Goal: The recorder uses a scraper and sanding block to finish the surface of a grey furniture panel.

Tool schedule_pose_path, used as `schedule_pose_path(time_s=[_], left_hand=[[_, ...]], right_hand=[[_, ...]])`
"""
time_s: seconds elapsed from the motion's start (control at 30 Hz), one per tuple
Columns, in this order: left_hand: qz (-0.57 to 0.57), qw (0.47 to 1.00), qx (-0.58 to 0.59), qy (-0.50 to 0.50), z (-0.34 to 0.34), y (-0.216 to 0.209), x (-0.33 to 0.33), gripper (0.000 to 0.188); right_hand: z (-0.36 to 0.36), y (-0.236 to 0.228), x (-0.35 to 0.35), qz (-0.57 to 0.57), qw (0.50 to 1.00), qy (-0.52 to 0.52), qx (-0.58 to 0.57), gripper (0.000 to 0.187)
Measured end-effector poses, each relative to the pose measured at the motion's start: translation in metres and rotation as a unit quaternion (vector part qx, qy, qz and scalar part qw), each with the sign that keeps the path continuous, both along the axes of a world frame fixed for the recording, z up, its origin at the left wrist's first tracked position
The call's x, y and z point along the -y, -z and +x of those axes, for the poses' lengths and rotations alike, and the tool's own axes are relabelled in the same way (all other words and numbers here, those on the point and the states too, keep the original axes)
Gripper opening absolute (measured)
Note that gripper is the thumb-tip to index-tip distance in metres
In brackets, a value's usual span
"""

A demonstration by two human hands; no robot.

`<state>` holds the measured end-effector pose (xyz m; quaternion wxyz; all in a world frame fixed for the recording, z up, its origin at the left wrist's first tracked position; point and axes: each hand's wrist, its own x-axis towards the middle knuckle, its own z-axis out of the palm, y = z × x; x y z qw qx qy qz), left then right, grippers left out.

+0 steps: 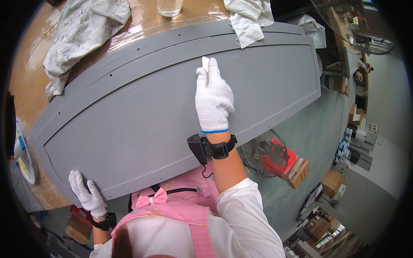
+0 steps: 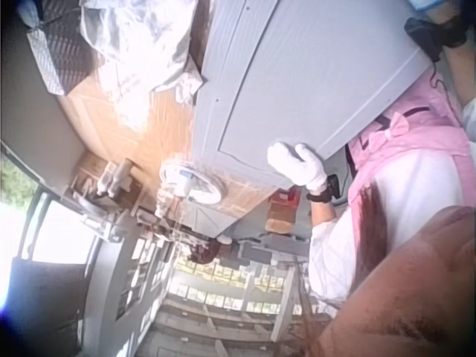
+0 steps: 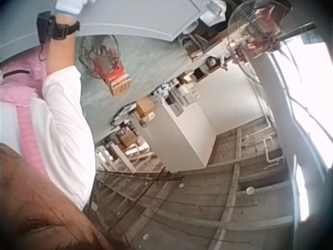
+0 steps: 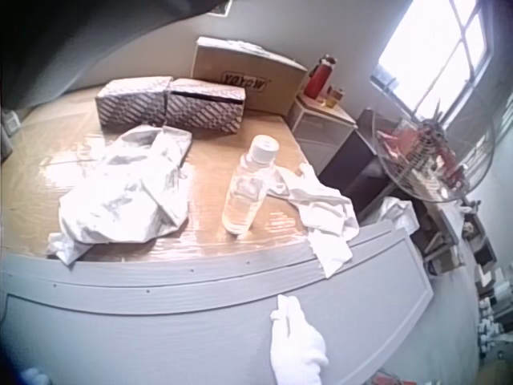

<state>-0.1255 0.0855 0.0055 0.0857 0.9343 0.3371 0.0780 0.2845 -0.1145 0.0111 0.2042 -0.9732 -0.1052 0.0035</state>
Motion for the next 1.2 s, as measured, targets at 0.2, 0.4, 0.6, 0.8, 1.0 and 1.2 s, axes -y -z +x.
schedule_pose_path(time_s=[0.2,0.4,0.6,0.8,1.0,1.2], left_hand=[[0.006,1.0,-0.003,0.006,0.001,-0.002,0.0,0.045],[0.004,1.0,0.001,0.002,0.002,-0.001,0.001,0.045],[0.005,1.0,-0.002,0.001,0.001,0.0,0.001,0.045],[0.008,1.0,-0.005,0.004,0.001,0.0,0.001,0.045],[0.002,1.0,-0.008,-0.006,0.0,0.0,0.002,0.045],[-0.001,1.0,-0.003,-0.003,-0.001,0.001,0.001,0.045]], right_hand=[[0.0,0.004,0.002,-0.013,1.0,-0.009,-0.007,0.045],[-0.005,0.003,0.001,-0.001,0.998,-0.057,-0.003,0.043],[0.0,0.011,0.004,0.061,0.998,-0.006,0.012,0.047],[-0.003,0.013,0.001,-0.035,0.999,-0.017,0.031,0.047],[-0.006,0.011,0.006,-0.014,0.996,-0.083,0.033,0.046],[0.0,0.015,0.008,0.004,0.999,-0.031,0.026,0.046]])
